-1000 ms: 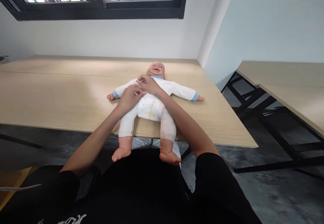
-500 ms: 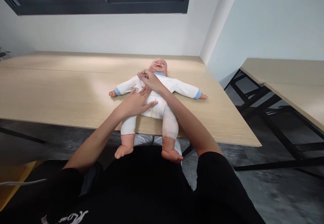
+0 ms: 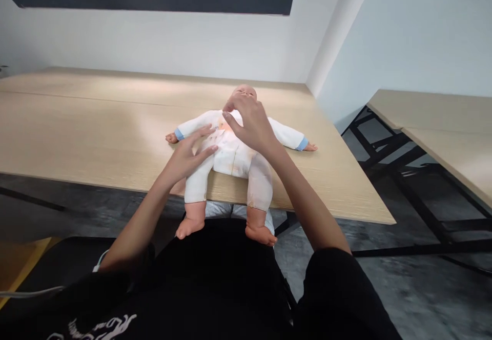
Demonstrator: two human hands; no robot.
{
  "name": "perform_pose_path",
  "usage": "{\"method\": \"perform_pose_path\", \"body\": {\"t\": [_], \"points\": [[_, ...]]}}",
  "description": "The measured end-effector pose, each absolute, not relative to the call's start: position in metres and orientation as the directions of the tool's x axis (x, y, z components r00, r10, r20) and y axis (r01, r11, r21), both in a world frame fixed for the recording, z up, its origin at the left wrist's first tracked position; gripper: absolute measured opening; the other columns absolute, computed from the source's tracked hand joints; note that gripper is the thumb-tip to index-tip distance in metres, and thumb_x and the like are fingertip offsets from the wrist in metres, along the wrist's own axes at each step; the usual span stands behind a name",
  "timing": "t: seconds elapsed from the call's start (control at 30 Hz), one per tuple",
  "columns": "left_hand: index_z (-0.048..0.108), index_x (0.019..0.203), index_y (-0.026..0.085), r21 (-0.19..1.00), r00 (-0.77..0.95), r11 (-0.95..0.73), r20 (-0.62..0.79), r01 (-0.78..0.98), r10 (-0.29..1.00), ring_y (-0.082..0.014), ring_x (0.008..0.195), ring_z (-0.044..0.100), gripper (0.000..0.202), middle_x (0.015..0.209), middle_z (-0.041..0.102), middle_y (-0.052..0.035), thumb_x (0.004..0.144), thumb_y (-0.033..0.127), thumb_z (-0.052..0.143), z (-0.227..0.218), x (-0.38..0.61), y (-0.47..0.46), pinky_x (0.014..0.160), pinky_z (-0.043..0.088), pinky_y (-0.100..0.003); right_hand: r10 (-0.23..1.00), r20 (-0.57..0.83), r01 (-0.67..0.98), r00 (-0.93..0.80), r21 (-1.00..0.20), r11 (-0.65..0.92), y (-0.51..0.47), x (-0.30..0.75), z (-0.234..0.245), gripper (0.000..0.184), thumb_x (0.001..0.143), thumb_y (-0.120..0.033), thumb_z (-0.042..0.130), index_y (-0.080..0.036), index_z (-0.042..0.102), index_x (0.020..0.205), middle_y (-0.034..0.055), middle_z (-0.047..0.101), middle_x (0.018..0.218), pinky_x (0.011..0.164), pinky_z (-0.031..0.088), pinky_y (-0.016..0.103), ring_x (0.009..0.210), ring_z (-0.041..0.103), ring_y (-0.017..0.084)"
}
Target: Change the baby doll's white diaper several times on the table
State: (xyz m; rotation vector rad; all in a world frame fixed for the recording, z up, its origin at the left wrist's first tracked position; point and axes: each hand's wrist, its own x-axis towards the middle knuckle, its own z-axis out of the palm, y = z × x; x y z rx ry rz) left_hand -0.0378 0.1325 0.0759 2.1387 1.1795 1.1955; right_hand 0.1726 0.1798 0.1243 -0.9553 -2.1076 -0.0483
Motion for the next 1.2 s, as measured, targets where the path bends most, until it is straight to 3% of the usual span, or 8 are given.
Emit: {"method": "perform_pose_path", "body": {"t": [0.1,0.17,0.33,0.53,0.67,0.9,1.07,1.2], "points": [[0.066,0.099,0.021,0.668,0.176,-0.545,0.539,0.508,0.824,-0.0268,0.129,0.059,0.02,0.127,0.068,-0.0093,0.087,0.034,0.075,0.073,-0.044,0.115,0.115,0.041,-0.047,0.684,0.682,0.782,-0.257,-0.269,0.563,0.122,0.193,0.12,0.023,0.101,-0.039,0.051,-0.021,0.059,0.09,0.0077,0.067,0.095,0.092,0.044,0.045,0.094,0.059,0.027],[0.066,0.091,0.02,0.651,0.214,-0.529,0.502,0.544,0.838,-0.0283,0.13,0.057,0.019,0.13,0.065,-0.0097,0.082,0.028,0.08,0.071,-0.042,0.104,0.115,0.041,-0.049,0.738,0.657,0.855,-0.154,-0.287,0.433,0.09,0.199,0.108,0.025,0.1,-0.039,0.053,-0.02,0.059,0.084,0.007,0.065,0.084,0.085,0.043,0.043,0.085,0.058,0.027],[0.07,0.086,0.02,0.602,0.252,-0.474,0.419,0.642,0.872,-0.0298,0.14,0.046,0.005,0.147,0.053,-0.009,0.086,0.019,0.075,0.065,-0.028,0.093,0.119,0.035,-0.052,0.85,0.517,0.894,-0.098,-0.33,0.304,0.056,0.19,0.077,0.02,0.099,-0.034,0.054,-0.02,0.063,0.088,0.0092,0.068,0.087,0.08,0.041,0.042,0.088,0.059,0.029],[0.061,0.092,0.021,0.563,0.149,-0.405,0.445,0.721,0.883,-0.0296,0.129,0.054,0.015,0.134,0.06,-0.0089,0.086,0.017,0.075,0.069,-0.017,0.091,0.111,0.043,-0.047,0.872,0.489,0.942,-0.012,-0.287,0.174,0.054,0.185,0.073,0.012,0.094,-0.031,0.062,-0.021,0.067,0.089,0.0095,0.067,0.087,0.08,0.038,0.043,0.089,0.056,0.032],[0.059,0.097,0.02,0.562,0.114,-0.397,0.471,0.725,0.875,-0.0285,0.122,0.057,0.023,0.122,0.063,-0.0083,0.083,0.013,0.076,0.072,-0.014,0.093,0.105,0.046,-0.043,0.885,0.464,0.921,-0.042,-0.326,0.215,0.056,0.19,0.072,0.009,0.091,-0.028,0.064,-0.02,0.068,0.091,0.0086,0.066,0.087,0.08,0.039,0.043,0.088,0.056,0.031],[0.065,0.079,0.018,0.597,0.162,-0.394,0.404,0.699,0.9,-0.0306,0.128,0.051,0.012,0.133,0.061,-0.0084,0.085,0.017,0.076,0.068,-0.016,0.101,0.112,0.039,-0.048,0.887,0.452,0.803,-0.097,-0.491,0.338,0.07,0.197,0.067,0.011,0.088,-0.029,0.064,-0.02,0.067,0.082,0.0044,0.062,0.076,0.075,0.041,0.039,0.076,0.057,0.025],[0.064,0.081,0.019,0.677,0.115,-0.46,0.489,0.575,0.865,-0.024,0.12,0.058,0.012,0.122,0.065,-0.0058,0.088,0.018,0.074,0.066,-0.021,0.103,0.109,0.042,-0.042,0.869,0.495,0.827,-0.025,-0.478,0.296,0.071,0.201,0.068,0.016,0.09,-0.035,0.061,-0.022,0.067,0.083,0.0046,0.061,0.073,0.073,0.041,0.04,0.076,0.057,0.026],[0.067,0.083,0.02,0.628,0.131,-0.457,0.494,0.63,0.86,-0.026,0.123,0.056,0.01,0.123,0.064,-0.006,0.087,0.021,0.075,0.07,-0.023,0.096,0.109,0.043,-0.045,0.871,0.484,0.826,-0.084,-0.455,0.333,0.067,0.206,0.071,0.017,0.092,-0.036,0.061,-0.022,0.067,0.085,0.005,0.063,0.075,0.074,0.04,0.04,0.077,0.057,0.026]]}}
